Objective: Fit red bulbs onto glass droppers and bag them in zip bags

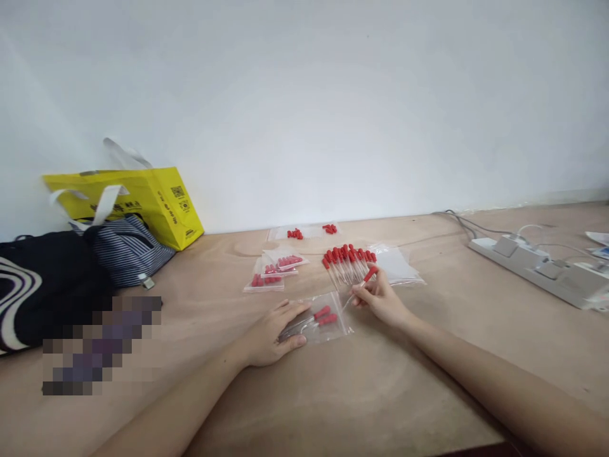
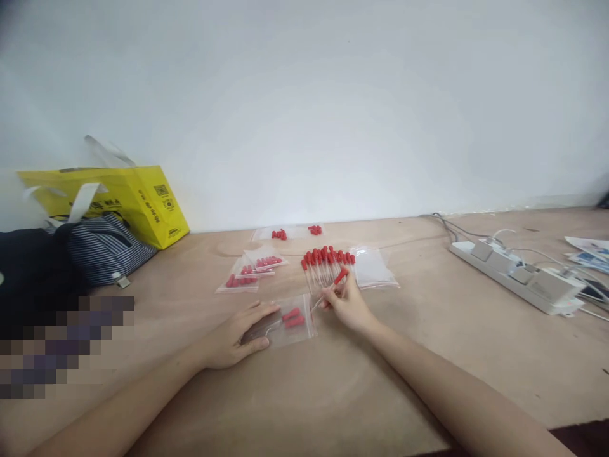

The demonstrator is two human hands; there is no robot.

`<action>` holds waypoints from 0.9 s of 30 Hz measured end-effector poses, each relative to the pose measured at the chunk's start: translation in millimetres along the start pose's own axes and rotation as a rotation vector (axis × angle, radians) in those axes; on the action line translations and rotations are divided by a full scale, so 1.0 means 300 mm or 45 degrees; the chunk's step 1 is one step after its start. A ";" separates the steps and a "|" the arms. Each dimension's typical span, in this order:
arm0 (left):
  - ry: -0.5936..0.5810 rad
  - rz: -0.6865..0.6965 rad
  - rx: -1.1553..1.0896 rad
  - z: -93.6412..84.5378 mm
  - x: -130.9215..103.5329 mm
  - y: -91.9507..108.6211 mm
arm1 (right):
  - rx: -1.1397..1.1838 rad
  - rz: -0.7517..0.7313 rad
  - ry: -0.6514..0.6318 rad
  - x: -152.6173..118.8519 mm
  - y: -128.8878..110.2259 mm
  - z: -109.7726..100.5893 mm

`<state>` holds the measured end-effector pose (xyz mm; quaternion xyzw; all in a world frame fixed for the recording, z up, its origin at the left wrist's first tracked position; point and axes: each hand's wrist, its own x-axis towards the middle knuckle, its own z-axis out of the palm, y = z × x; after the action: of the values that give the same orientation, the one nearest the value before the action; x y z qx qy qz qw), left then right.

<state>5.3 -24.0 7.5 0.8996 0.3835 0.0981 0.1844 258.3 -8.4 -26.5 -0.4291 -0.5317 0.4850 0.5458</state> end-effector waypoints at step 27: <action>-0.036 -0.044 0.033 0.000 0.002 -0.006 | -0.044 0.038 -0.002 0.007 0.033 0.025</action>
<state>4.5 -22.5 6.7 0.8964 0.3977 0.0773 0.1800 249.9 -4.9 -35.5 -0.4460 -0.5338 0.4842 0.5306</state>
